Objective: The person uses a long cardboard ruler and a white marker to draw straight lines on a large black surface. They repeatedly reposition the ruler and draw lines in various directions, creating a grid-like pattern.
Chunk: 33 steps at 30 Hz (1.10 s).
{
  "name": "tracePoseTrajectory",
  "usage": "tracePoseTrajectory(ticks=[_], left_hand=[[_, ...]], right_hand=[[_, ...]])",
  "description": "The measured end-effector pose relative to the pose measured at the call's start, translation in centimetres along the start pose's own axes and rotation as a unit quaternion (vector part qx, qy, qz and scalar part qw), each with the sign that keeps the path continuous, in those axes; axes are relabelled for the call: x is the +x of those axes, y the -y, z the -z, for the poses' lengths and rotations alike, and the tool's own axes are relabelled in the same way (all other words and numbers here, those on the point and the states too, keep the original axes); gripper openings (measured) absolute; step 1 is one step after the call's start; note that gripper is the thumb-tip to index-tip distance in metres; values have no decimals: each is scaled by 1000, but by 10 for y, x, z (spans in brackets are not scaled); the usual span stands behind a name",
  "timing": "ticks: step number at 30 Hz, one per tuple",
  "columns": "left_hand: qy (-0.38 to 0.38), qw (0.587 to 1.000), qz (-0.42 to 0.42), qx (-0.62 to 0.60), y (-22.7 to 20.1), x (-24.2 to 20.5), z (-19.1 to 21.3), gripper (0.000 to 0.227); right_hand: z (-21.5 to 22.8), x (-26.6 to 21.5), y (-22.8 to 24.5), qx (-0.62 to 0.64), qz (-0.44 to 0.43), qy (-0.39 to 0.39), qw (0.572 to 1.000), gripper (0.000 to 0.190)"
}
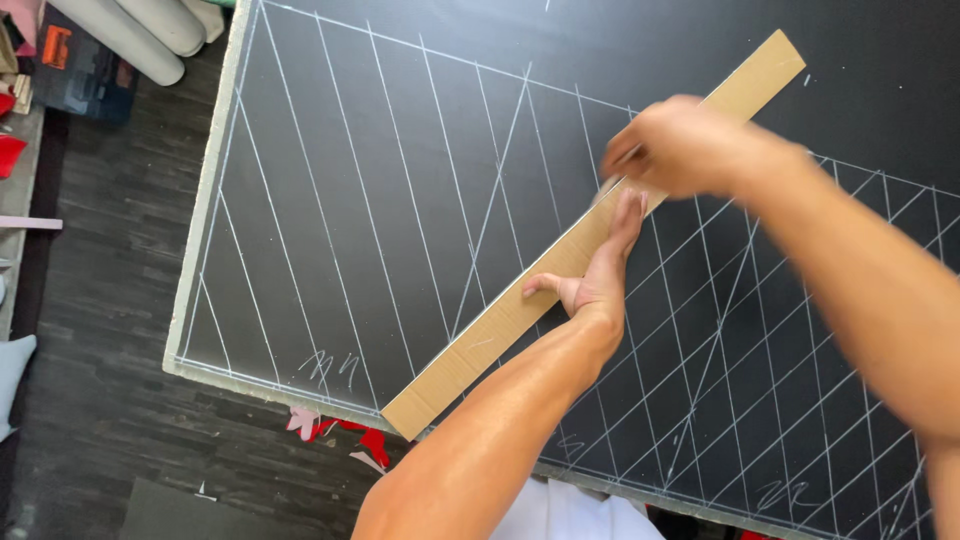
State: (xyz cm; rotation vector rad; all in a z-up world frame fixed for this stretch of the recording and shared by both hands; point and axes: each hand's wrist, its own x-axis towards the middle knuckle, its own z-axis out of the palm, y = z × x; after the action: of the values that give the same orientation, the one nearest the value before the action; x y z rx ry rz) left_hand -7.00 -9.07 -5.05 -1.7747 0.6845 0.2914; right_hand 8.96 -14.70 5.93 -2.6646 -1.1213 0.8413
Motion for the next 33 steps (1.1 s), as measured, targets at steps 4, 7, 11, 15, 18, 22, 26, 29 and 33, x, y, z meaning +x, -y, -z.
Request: tracePoseTrajectory(ticks=[4,7,11,15,18,22,26,29,33], left_hand=[[15,1000,3,-12,38,-23,4,160],[19,1000,6,-13,56,-32,4,160],[7,998,-42,-55,72,-41,2,147],[-8,954,22,-298,77,-70,-18,108],[-68,818,164,-547,58,-119,-45,89],[-165,626,213,-732,10,-183,-69,77],[-232,609,273,-707,-19,-191,-88,59],[-249,613,311,-682,-19,-181,-109,47],[-240,577,330,-708,-14,-175,-124,42]], right_hand=[[28,-6,-74,-83,-131,-46,987,28],[23,-7,-98,-51,-134,-96,985,24],[-3,-35,-94,76,-85,-215,970,26],[-61,-72,-63,85,-74,-346,931,23],[-98,-84,-49,49,-15,-399,916,32],[-122,-79,-52,28,-10,-423,905,42],[-121,-56,-58,22,-4,-430,902,37],[-114,-37,-62,27,1,-439,898,36],[-111,-20,-66,33,15,-449,893,35]])
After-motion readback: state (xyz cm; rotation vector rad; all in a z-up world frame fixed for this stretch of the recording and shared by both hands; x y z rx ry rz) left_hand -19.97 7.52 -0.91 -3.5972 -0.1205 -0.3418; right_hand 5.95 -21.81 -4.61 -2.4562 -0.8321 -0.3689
